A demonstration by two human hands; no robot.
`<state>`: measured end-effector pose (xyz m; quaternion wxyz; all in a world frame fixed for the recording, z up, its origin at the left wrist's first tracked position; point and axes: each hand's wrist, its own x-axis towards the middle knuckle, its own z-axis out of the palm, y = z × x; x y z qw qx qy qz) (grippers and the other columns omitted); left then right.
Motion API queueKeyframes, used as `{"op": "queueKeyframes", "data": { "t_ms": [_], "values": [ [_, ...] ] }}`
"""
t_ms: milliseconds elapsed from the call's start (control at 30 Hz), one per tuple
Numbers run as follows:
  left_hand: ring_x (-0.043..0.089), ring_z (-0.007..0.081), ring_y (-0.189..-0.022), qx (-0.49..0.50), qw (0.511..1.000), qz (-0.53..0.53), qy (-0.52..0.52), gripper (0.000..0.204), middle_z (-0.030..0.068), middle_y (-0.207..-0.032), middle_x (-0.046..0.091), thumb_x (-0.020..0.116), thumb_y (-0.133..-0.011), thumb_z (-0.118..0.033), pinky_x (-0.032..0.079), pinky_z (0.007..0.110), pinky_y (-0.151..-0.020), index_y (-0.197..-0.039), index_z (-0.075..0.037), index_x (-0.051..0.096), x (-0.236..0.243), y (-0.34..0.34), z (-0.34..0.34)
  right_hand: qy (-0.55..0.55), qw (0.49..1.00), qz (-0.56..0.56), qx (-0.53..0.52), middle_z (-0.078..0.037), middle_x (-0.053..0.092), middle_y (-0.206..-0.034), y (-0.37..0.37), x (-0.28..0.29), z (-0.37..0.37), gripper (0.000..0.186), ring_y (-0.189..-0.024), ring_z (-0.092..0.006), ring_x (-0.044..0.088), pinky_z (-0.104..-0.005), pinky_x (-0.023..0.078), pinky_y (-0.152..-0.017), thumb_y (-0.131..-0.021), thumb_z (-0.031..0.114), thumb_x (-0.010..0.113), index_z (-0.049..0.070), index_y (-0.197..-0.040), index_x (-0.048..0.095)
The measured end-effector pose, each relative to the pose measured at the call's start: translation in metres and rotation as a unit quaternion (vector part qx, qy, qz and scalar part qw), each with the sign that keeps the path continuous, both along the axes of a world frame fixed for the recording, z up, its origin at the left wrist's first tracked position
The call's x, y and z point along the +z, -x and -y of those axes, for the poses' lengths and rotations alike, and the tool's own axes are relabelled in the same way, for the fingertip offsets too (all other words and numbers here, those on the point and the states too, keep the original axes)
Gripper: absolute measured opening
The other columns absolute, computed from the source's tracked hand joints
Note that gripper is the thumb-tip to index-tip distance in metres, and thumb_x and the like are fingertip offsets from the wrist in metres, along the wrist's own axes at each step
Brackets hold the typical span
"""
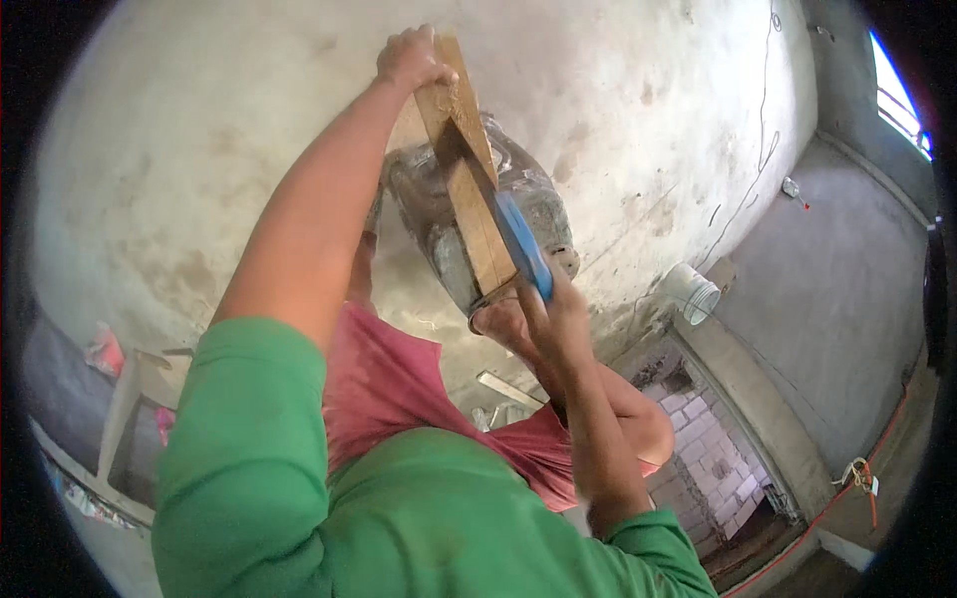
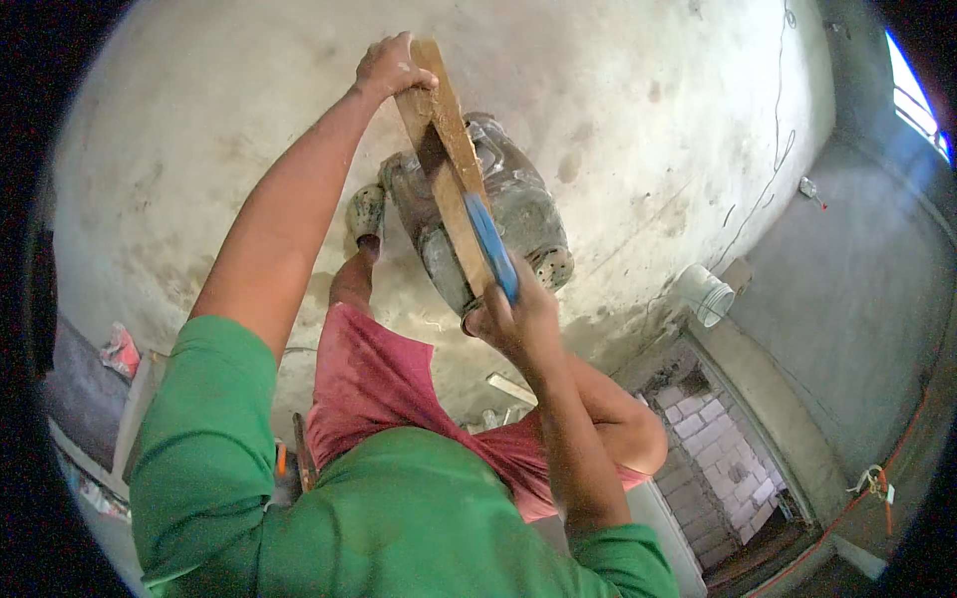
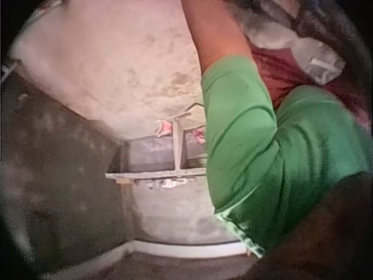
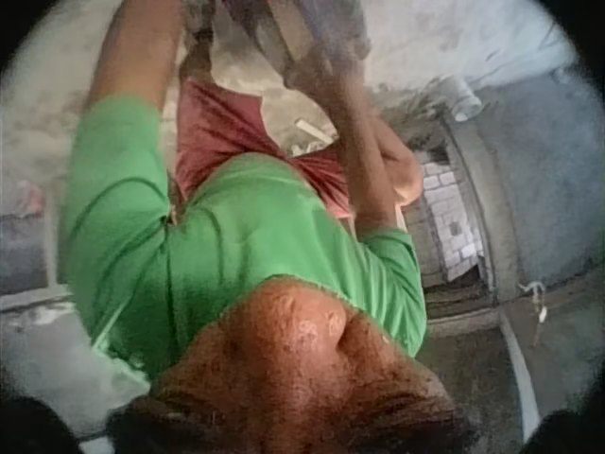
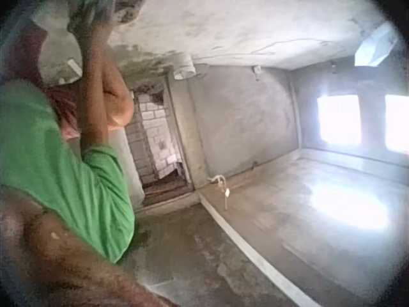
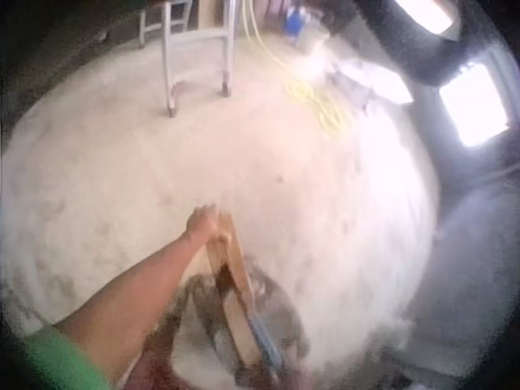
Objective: The person marks a wooden board with a pencil and cuts it using a hand saw.
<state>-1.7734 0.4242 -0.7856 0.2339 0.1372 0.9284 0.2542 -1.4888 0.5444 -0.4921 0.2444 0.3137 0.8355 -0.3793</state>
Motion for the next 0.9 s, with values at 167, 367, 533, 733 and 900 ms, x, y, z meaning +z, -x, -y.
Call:
{"op": "queueKeyframes", "data": {
  "t_ms": [167,367,533,733,900],
  "values": [
    [0.061,0.0408,-0.113,0.009,1.000,-0.017,0.011,0.088,0.0214,-0.118,0.066,0.087,-0.057,-0.052,0.051,0.049,-0.096,-0.124,-0.004,0.059,0.005,0.001,0.022,0.012,0.988,0.149,-0.040,-0.025,0.069,-0.102,-0.040,0.086,-0.013,0.047,-0.098,-0.0339,0.071,-0.0387,0.053,-0.082,-0.090,0.016,0.061,0.002,-0.135,0.055],
    [0.060,0.0400,-0.116,-0.029,0.999,-0.033,-0.013,0.094,0.0211,-0.122,0.065,0.087,-0.058,-0.054,0.051,0.049,-0.097,-0.131,-0.003,0.056,0.015,0.003,-0.016,-0.042,0.996,-0.073,0.032,-0.031,0.066,-0.094,0.042,-0.117,-0.011,0.036,-0.091,-0.0477,0.066,-0.0443,0.052,-0.078,-0.092,0.024,0.061,0.003,-0.122,0.062],
    [0.062,0.0392,-0.115,-0.030,0.999,0.016,-0.007,0.090,0.0216,-0.119,0.066,0.086,-0.059,-0.053,0.051,0.048,-0.097,-0.128,-0.002,0.058,0.007,0.004,0.005,-0.033,0.998,-0.026,0.037,-0.032,0.064,-0.096,0.032,-0.092,0.000,0.040,-0.095,-0.0491,0.065,-0.0444,0.052,-0.080,-0.092,0.022,0.060,0.004,-0.127,0.060],
    [0.065,0.0375,-0.110,-0.009,1.000,0.015,-0.002,0.085,0.0200,-0.115,0.068,0.086,-0.059,-0.052,0.051,0.048,-0.096,-0.123,-0.003,0.060,0.000,0.007,0.028,-0.020,0.998,0.062,0.024,-0.023,0.068,-0.092,-0.072,0.095,-0.013,0.038,-0.088,-0.0291,0.072,-0.0380,0.054,-0.078,-0.094,0.014,0.060,0.005,-0.131,0.059],
    [0.066,0.0385,-0.107,-0.030,0.997,-0.036,-0.054,0.081,0.0214,-0.111,0.069,0.086,-0.058,-0.052,0.052,0.048,-0.094,-0.118,-0.003,0.062,-0.015,0.003,-0.009,-0.040,0.998,0.033,-0.025,-0.024,0.065,-0.083,-0.009,-0.053,-0.014,0.033,-0.081,-0.0382,0.069,-0.0431,0.052,-0.072,-0.092,0.021,0.061,0.002,-0.119,0.062]
  ]
}}
